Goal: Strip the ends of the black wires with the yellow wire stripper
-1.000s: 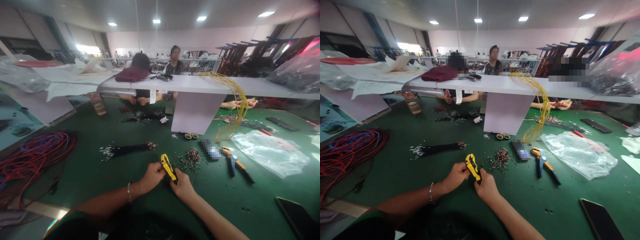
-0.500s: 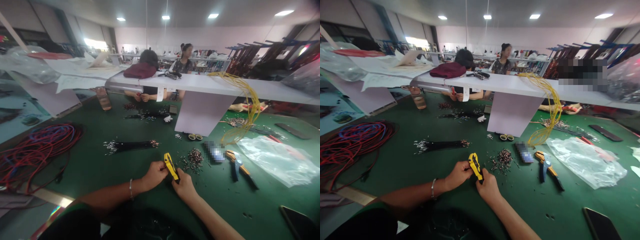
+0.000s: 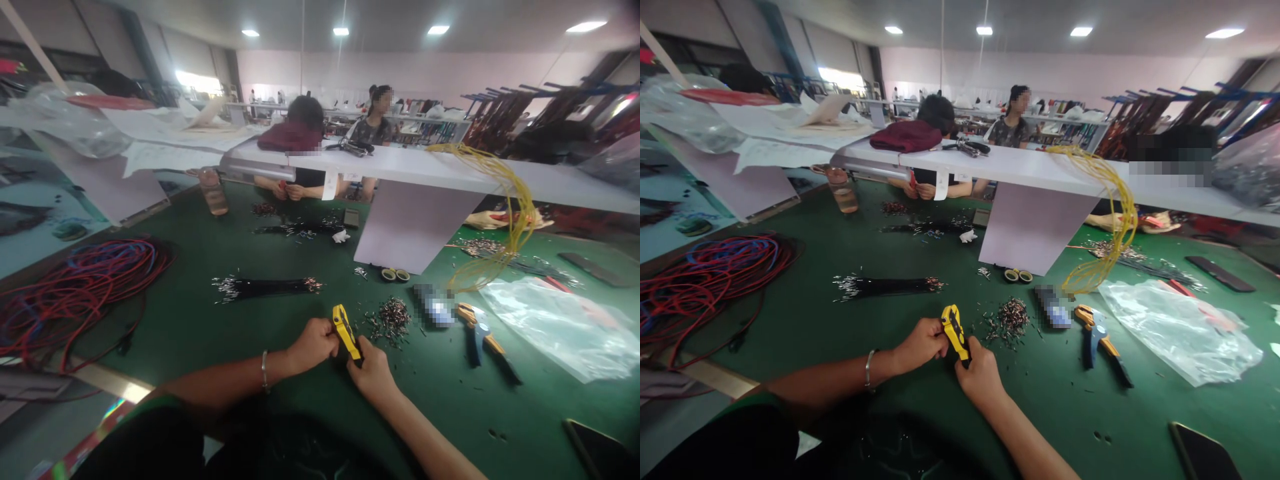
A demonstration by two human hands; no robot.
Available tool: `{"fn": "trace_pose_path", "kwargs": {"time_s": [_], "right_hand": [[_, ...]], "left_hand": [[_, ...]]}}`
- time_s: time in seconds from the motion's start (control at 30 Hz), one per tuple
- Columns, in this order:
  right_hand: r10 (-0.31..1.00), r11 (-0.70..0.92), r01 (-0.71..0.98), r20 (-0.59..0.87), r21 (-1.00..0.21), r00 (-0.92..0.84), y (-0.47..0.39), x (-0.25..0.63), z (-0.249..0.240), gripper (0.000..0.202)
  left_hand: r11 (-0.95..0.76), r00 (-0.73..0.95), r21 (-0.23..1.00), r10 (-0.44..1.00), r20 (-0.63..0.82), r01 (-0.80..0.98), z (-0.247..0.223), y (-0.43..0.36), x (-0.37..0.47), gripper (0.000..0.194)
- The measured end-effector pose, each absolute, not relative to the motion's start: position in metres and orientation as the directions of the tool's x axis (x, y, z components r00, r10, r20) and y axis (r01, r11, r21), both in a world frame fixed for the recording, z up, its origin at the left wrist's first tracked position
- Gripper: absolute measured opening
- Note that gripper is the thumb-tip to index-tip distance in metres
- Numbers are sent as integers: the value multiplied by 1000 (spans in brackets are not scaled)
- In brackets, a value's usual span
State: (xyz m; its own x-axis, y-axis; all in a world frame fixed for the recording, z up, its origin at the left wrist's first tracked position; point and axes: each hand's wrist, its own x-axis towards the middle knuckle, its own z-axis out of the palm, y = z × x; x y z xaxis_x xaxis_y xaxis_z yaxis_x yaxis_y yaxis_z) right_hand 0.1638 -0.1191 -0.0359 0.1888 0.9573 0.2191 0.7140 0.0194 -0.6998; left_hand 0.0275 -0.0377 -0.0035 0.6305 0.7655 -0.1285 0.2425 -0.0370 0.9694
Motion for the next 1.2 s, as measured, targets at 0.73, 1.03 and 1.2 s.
{"fn": "trace_pose_path", "kwargs": {"time_s": [0.73, 1.03, 1.2], "right_hand": [[947, 54, 666, 250, -744, 203, -122, 164, -38, 10], [964, 21, 610, 177, -792, 198, -121, 164, -34, 10], [966, 38, 621, 189, -783, 178, -121, 164, -33, 10]], "left_hand": [[3, 640, 980, 757, -133, 200, 18, -43, 29, 20], [124, 666, 977, 716, -210, 175, 23, -41, 29, 18], [150, 675, 965, 692, -257, 214, 26, -40, 27, 19]]}}
